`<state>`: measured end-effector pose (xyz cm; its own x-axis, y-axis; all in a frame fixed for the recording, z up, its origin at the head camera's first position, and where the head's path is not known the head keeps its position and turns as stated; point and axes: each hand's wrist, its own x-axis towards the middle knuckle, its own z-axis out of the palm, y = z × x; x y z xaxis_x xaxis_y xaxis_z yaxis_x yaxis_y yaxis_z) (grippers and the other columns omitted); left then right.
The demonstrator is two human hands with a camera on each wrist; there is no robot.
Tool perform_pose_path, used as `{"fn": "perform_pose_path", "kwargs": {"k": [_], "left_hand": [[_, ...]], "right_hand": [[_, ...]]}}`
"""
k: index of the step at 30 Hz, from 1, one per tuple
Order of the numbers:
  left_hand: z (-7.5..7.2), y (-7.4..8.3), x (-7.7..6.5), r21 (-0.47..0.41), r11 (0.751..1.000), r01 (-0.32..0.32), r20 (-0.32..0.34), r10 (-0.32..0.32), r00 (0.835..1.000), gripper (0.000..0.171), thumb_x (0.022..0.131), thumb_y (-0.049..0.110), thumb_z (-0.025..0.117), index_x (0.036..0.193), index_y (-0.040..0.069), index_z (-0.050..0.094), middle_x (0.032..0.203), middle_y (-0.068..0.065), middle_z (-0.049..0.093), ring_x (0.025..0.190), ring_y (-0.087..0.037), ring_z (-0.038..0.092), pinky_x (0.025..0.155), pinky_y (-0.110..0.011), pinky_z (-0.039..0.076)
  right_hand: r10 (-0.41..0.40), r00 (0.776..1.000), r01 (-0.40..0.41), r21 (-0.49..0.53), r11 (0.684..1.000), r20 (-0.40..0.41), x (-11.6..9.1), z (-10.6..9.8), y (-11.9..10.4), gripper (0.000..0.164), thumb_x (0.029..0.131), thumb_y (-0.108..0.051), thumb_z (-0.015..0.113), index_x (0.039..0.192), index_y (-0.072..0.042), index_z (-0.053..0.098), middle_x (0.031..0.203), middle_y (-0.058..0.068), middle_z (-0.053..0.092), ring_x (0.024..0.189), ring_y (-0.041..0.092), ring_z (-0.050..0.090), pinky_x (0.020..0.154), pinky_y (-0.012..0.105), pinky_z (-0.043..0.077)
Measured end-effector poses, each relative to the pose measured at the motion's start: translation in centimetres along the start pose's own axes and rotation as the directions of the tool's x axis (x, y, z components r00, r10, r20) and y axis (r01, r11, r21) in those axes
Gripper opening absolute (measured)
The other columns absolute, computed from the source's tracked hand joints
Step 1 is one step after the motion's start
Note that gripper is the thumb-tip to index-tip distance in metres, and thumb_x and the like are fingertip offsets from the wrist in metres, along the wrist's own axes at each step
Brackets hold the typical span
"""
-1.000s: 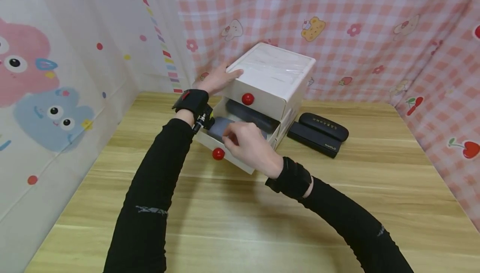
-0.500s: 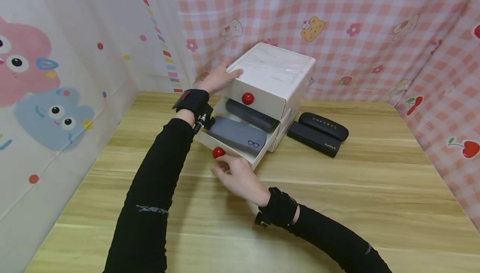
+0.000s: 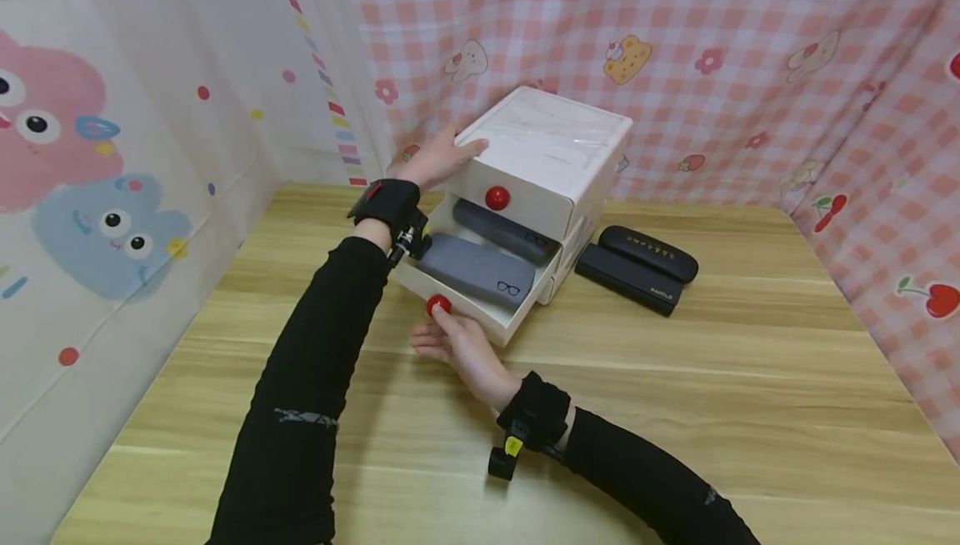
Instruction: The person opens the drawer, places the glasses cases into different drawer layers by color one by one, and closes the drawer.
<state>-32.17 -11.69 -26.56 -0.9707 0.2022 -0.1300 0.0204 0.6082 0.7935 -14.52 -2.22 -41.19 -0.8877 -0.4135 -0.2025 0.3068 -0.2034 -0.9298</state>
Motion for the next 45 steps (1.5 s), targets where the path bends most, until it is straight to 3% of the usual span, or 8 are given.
{"fn": "perform_pose_path", "kwargs": {"k": [5, 8, 19, 29, 45], "left_hand": [[0.0, 0.1, 0.0, 0.006, 1.0, 0.019, 0.002, -0.019, 1.0, 0.075, 0.097, 0.045, 0.045, 0.152, 0.008, 0.01, 0.157, -0.009, 0.023, 0.14, -0.021, 0.028, 0.116, -0.036, 0.026], [-0.1, 0.1, -0.1, 0.011, 1.0, 0.022, 0.002, -0.022, 1.0, 0.076, 0.097, 0.046, 0.045, 0.153, 0.009, 0.01, 0.157, -0.009, 0.022, 0.141, -0.021, 0.028, 0.117, -0.036, 0.025], [0.1, 0.0, -0.1, 0.009, 0.999, 0.032, -0.009, -0.032, 0.999, 0.073, 0.097, 0.046, 0.046, 0.152, 0.01, 0.013, 0.154, -0.009, 0.028, 0.136, -0.022, 0.033, 0.115, -0.04, 0.029], [0.2, -0.2, 0.0, 0.041, 0.999, 0.009, -0.013, -0.009, 1.0, 0.075, 0.097, 0.046, 0.045, 0.152, 0.008, 0.011, 0.157, -0.011, 0.024, 0.141, -0.023, 0.029, 0.117, -0.039, 0.026], [-0.1, -0.3, 0.1, 0.046, 0.999, 0.003, 0.001, -0.003, 1.0, 0.078, 0.097, 0.048, 0.044, 0.153, 0.007, 0.008, 0.159, -0.011, 0.019, 0.143, -0.022, 0.025, 0.117, -0.037, 0.025]], "right_hand": [[-0.004, 1.0, 0.005, 0.111, 0.994, -0.011, 0.2, 0.3, -0.1, 0.05, 0.104, -0.029, 0.034, 0.13, 0.014, 0.039, 0.102, 0.011, 0.061, 0.086, 0.01, 0.062, 0.093, 0.03, 0.051], [-0.045, 0.999, 0.048, 0.114, 0.992, -0.025, 0.2, 0.4, -0.3, 0.05, 0.104, -0.029, 0.034, 0.126, 0.015, 0.042, 0.095, 0.006, 0.061, 0.084, 0.01, 0.062, 0.089, 0.028, 0.052], [-0.068, 0.99, 0.083, 0.129, 0.988, -0.121, 1.4, -0.7, -1.7, 0.047, 0.103, -0.027, 0.035, 0.12, 0.016, 0.048, 0.089, 0.004, 0.061, 0.078, 0.01, 0.063, 0.081, 0.023, 0.054], [-0.095, 0.979, 0.122, 0.144, 0.982, -0.18, 2.8, -2.0, -3.9, 0.048, 0.104, -0.028, 0.036, 0.119, 0.016, 0.048, 0.085, 0.004, 0.061, 0.076, 0.01, 0.062, 0.077, 0.02, 0.053], [-0.1, 0.958, 0.142, 0.142, 0.98, -0.271, 5.5, -4.9, -4.6, 0.042, 0.104, -0.026, 0.035, 0.111, 0.012, 0.05, 0.087, 0.007, 0.059, 0.075, 0.011, 0.062, 0.074, 0.019, 0.052]]}}
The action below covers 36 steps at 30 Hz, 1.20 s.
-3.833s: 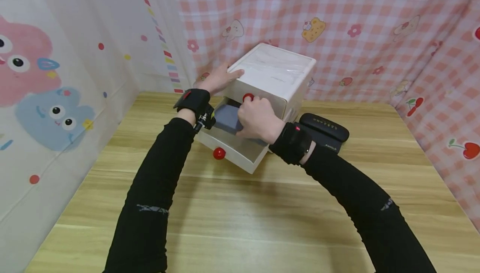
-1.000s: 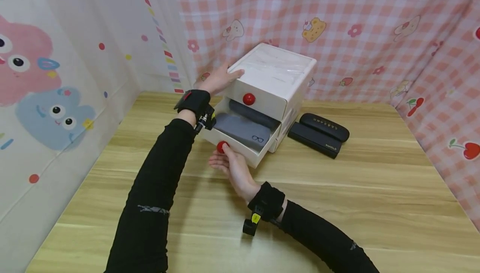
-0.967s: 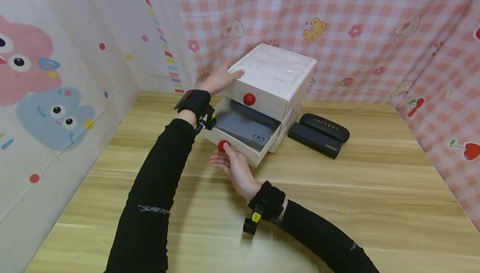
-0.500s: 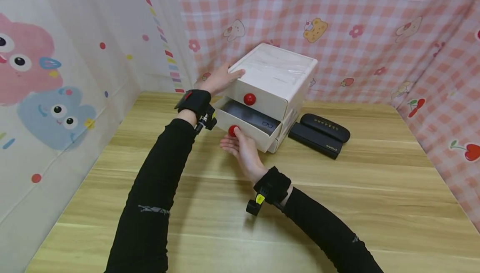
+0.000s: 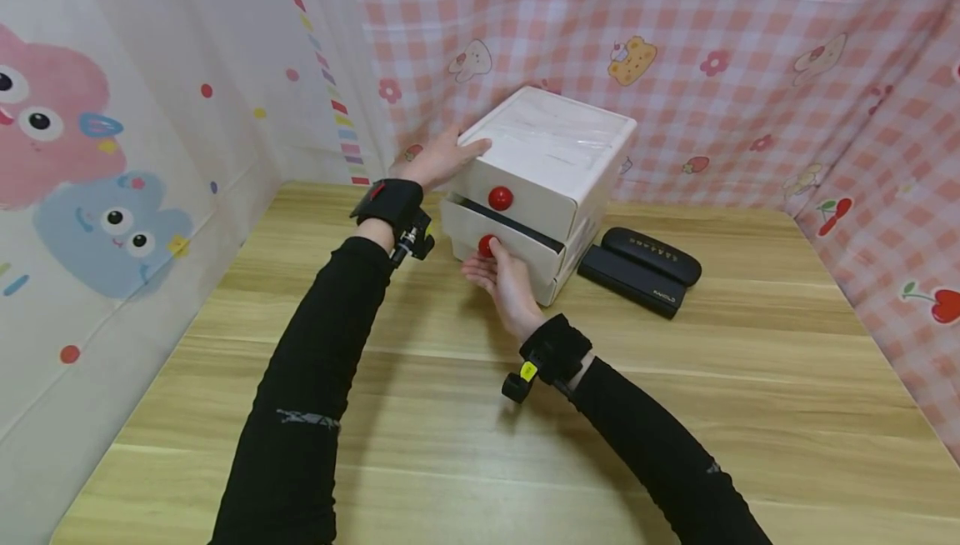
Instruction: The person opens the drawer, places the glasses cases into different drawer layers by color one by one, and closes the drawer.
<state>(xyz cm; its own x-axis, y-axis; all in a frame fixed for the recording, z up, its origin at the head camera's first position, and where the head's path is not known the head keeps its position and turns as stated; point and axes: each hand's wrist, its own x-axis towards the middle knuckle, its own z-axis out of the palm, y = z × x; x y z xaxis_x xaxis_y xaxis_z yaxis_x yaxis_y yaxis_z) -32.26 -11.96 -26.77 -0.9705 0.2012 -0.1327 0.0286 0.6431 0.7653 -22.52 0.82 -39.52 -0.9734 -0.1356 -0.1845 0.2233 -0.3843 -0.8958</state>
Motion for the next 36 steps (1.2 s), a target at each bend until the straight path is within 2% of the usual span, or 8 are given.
{"fn": "perform_pose_path", "kwargs": {"k": [14, 24, 31, 36], "left_hand": [[0.0, 0.0, -0.1, -0.027, 1.0, -0.006, 0.013, 0.006, 1.0, 0.078, 0.098, 0.047, 0.043, 0.153, 0.008, 0.005, 0.159, -0.011, 0.018, 0.144, -0.021, 0.024, 0.117, -0.036, 0.025], [-0.1, -0.1, -0.1, -0.028, 1.0, 0.003, 0.012, -0.003, 1.0, 0.078, 0.097, 0.048, 0.043, 0.153, 0.009, 0.005, 0.16, -0.009, 0.017, 0.145, -0.02, 0.022, 0.117, -0.037, 0.024], [-0.1, 0.0, -0.2, -0.034, 0.999, 0.014, 0.009, -0.013, 1.0, 0.077, 0.098, 0.047, 0.044, 0.154, 0.01, 0.006, 0.16, -0.008, 0.016, 0.145, -0.02, 0.023, 0.118, -0.038, 0.024], [-0.1, 0.2, -0.3, -0.036, 0.999, 0.014, 0.014, -0.014, 1.0, 0.077, 0.098, 0.047, 0.044, 0.154, 0.011, 0.005, 0.16, -0.007, 0.016, 0.145, -0.019, 0.022, 0.118, -0.038, 0.024]], "right_hand": [[-0.001, 1.0, 0.001, 0.002, 1.0, -0.022, 1.4, -0.6, -0.4, 0.046, 0.104, -0.026, 0.034, 0.117, 0.016, 0.046, 0.09, 0.009, 0.056, 0.077, 0.014, 0.061, 0.079, 0.022, 0.052], [0.011, 0.999, -0.011, -0.008, 1.0, -0.031, 1.7, -0.7, -0.5, 0.038, 0.103, -0.026, 0.036, 0.108, 0.008, 0.052, 0.091, 0.009, 0.057, 0.077, 0.013, 0.062, 0.078, 0.022, 0.053], [0.005, 1.0, -0.006, -0.015, 1.0, -0.03, 2.0, -0.9, -0.6, 0.034, 0.103, -0.025, 0.036, 0.104, 0.004, 0.053, 0.095, 0.011, 0.057, 0.08, 0.014, 0.062, 0.086, 0.027, 0.053], [-0.004, 0.999, 0.003, -0.013, 1.0, -0.04, 2.3, -1.1, -0.6, 0.029, 0.102, -0.024, 0.037, 0.099, 0.0, 0.052, 0.093, 0.012, 0.058, 0.077, 0.014, 0.063, 0.081, 0.025, 0.054]]}}
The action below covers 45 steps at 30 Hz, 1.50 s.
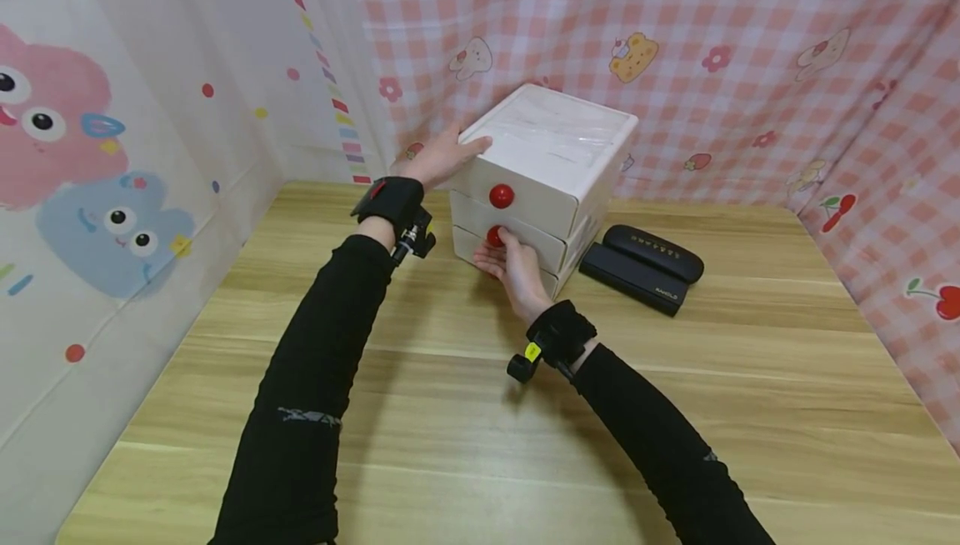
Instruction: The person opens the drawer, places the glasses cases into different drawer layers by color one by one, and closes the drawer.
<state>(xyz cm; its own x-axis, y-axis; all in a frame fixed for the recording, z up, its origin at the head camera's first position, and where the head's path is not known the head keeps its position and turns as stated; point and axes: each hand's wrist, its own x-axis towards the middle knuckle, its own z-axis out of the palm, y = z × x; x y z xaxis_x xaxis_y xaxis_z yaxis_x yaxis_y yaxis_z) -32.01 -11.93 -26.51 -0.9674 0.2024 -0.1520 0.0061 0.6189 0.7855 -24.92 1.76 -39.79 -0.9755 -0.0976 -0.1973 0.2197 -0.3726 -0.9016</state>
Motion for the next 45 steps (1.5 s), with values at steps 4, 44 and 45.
{"fn": "perform_pose_path", "kwargs": {"k": [4, 44, 45], "left_hand": [[0.0, 0.1, 0.0, 0.003, 1.0, 0.001, 0.002, -0.001, 1.0, 0.077, 0.098, 0.047, 0.044, 0.154, 0.011, 0.005, 0.16, -0.007, 0.016, 0.144, -0.019, 0.023, 0.118, -0.038, 0.024], [0.2, -0.4, 0.2, -0.008, 1.0, -0.02, -0.014, 0.02, 1.0, 0.076, 0.097, 0.048, 0.043, 0.153, 0.008, 0.01, 0.157, -0.009, 0.023, 0.14, -0.021, 0.03, 0.116, -0.038, 0.027], [0.3, -0.4, 0.2, -0.013, 1.0, -0.022, -0.014, 0.022, 1.0, 0.075, 0.097, 0.047, 0.044, 0.152, 0.008, 0.011, 0.156, -0.01, 0.025, 0.139, -0.021, 0.031, 0.115, -0.038, 0.028]], "right_hand": [[-0.011, 1.0, 0.011, -0.002, 1.0, -0.004, 0.1, -0.1, -0.1, 0.03, 0.102, -0.025, 0.037, 0.099, 0.001, 0.053, 0.088, 0.009, 0.059, 0.075, 0.014, 0.064, 0.079, 0.024, 0.054], [0.196, 0.98, -0.2, -0.286, 0.937, -0.045, -0.9, -3.4, 2.0, 0.049, 0.099, -0.03, 0.047, 0.12, 0.014, 0.053, 0.094, 0.019, 0.067, 0.069, 0.014, 0.066, 0.074, 0.029, 0.057], [0.209, 0.977, -0.213, -0.266, 0.94, -0.045, -0.8, -3.4, 2.1, 0.05, 0.099, -0.03, 0.045, 0.121, 0.014, 0.052, 0.101, 0.023, 0.066, 0.072, 0.015, 0.066, 0.077, 0.031, 0.057]]}}
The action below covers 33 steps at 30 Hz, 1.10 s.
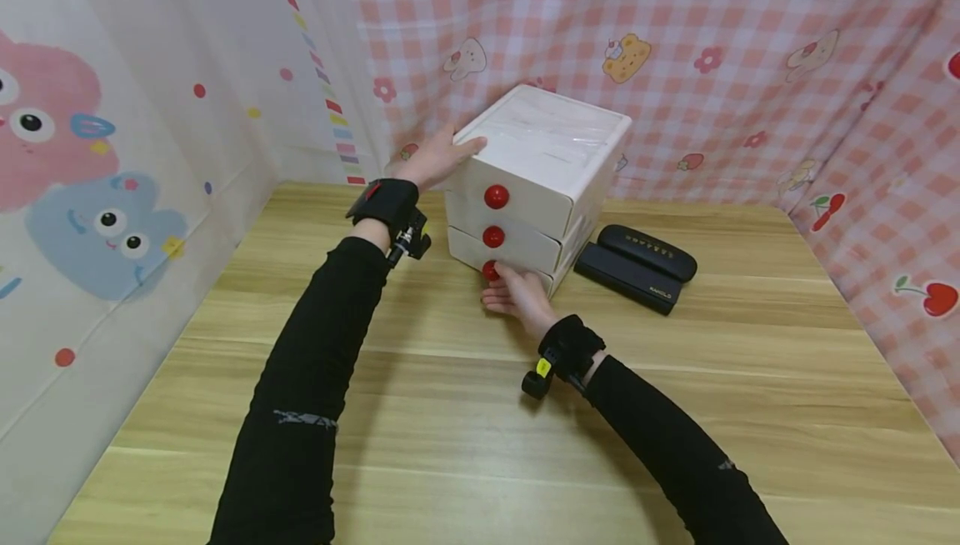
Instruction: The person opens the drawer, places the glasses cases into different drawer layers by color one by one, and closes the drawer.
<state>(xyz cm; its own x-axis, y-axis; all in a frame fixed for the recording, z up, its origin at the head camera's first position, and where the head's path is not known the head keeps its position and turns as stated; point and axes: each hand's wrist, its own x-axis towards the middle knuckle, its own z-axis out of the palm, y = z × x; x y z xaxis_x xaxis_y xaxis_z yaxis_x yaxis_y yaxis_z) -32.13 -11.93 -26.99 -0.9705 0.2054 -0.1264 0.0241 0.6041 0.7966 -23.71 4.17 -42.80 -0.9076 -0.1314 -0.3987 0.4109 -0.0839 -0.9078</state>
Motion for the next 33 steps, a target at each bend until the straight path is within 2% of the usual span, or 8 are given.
{"fn": "perform_pose_path", "kwargs": {"k": [3, 5, 7, 10, 14, 21, 28, 33], "left_hand": [[0.1, -0.1, 0.1, -0.012, 1.0, -0.01, -0.002, 0.01, 1.0, 0.074, 0.098, 0.046, 0.044, 0.152, 0.007, 0.013, 0.154, -0.01, 0.028, 0.137, -0.021, 0.033, 0.115, -0.038, 0.029], [0.1, -0.1, 0.1, -0.02, 1.0, -0.014, 0.001, 0.014, 1.0, 0.074, 0.098, 0.046, 0.045, 0.152, 0.007, 0.013, 0.154, -0.01, 0.027, 0.138, -0.021, 0.032, 0.115, -0.038, 0.029], [0.0, -0.1, 0.1, -0.02, 1.0, -0.01, 0.01, 0.01, 1.0, 0.076, 0.097, 0.047, 0.044, 0.153, 0.008, 0.009, 0.157, -0.01, 0.023, 0.141, -0.02, 0.028, 0.116, -0.037, 0.026], [0.0, -0.1, 0.1, -0.017, 1.0, 0.002, 0.024, -0.002, 1.0, 0.079, 0.097, 0.048, 0.043, 0.153, 0.009, 0.004, 0.16, -0.009, 0.016, 0.145, -0.02, 0.022, 0.118, -0.036, 0.023], [-0.1, -0.1, 0.1, -0.018, 1.0, 0.005, 0.031, -0.004, 1.0, 0.079, 0.097, 0.048, 0.043, 0.153, 0.009, 0.004, 0.16, -0.009, 0.016, 0.145, -0.019, 0.021, 0.118, -0.036, 0.022], [0.0, -0.1, 0.0, -0.016, 1.0, -0.007, 0.025, 0.007, 1.0, 0.077, 0.098, 0.047, 0.043, 0.153, 0.01, 0.005, 0.159, -0.009, 0.018, 0.145, -0.02, 0.022, 0.118, -0.036, 0.023], [-0.1, -0.1, 0.1, -0.02, 1.0, 0.0, 0.021, 0.001, 1.0, 0.077, 0.097, 0.047, 0.044, 0.153, 0.01, 0.005, 0.159, -0.008, 0.019, 0.144, -0.019, 0.023, 0.118, -0.036, 0.024], [0.2, 0.2, -0.1, -0.002, 1.0, 0.003, 0.008, -0.003, 1.0, 0.077, 0.098, 0.048, 0.043, 0.153, 0.01, 0.005, 0.159, -0.008, 0.017, 0.144, -0.02, 0.024, 0.118, -0.037, 0.023]], "right_hand": [[0.03, 1.0, -0.03, 0.071, 0.997, 0.008, 0.3, 0.3, 0.1, 0.049, 0.101, -0.029, 0.042, 0.125, 0.013, 0.049, 0.119, 0.033, 0.058, 0.081, 0.021, 0.067, 0.088, 0.036, 0.055], [0.038, 0.999, -0.039, 0.117, 0.992, 0.009, 0.5, 0.6, 0.2, 0.049, 0.101, -0.029, 0.041, 0.127, 0.013, 0.047, 0.123, 0.035, 0.055, 0.087, 0.024, 0.067, 0.093, 0.039, 0.052], [0.041, 0.999, -0.041, 0.161, 0.986, 0.005, 0.7, 0.9, 0.3, 0.049, 0.102, -0.028, 0.04, 0.127, 0.013, 0.046, 0.118, 0.033, 0.058, 0.092, 0.026, 0.066, 0.097, 0.04, 0.05], [0.04, 0.999, -0.037, 0.2, 0.979, -0.014, 1.0, 1.2, 0.4, 0.048, 0.102, -0.027, 0.042, 0.126, 0.014, 0.046, 0.103, 0.024, 0.061, 0.093, 0.025, 0.065, 0.098, 0.039, 0.049], [0.05, 0.998, -0.039, 0.221, 0.974, -0.044, 1.1, 1.5, 0.5, 0.045, 0.101, -0.025, 0.043, 0.126, 0.012, 0.047, 0.095, 0.016, 0.06, 0.086, 0.021, 0.064, 0.092, 0.033, 0.052], [0.049, 0.996, -0.03, 0.233, 0.972, -0.075, 1.2, 1.7, 0.6, 0.038, 0.101, -0.023, 0.045, 0.122, 0.008, 0.05, 0.101, 0.019, 0.059, 0.076, 0.016, 0.063, 0.077, 0.025, 0.055], [0.018, 0.995, 0.003, 0.212, 0.977, -0.097, 0.7, 2.2, 0.8, 0.036, 0.099, -0.023, 0.049, 0.113, 0.01, 0.055, 0.08, 0.011, 0.062, 0.068, 0.013, 0.064, 0.066, 0.021, 0.055], [-0.018, 0.998, 0.029, 0.172, 0.985, -0.066, -0.1, 2.7, 1.2, 0.042, 0.1, -0.024, 0.048, 0.115, 0.015, 0.055, 0.07, 0.007, 0.063, 0.062, 0.011, 0.063, 0.063, 0.022, 0.055]]}}
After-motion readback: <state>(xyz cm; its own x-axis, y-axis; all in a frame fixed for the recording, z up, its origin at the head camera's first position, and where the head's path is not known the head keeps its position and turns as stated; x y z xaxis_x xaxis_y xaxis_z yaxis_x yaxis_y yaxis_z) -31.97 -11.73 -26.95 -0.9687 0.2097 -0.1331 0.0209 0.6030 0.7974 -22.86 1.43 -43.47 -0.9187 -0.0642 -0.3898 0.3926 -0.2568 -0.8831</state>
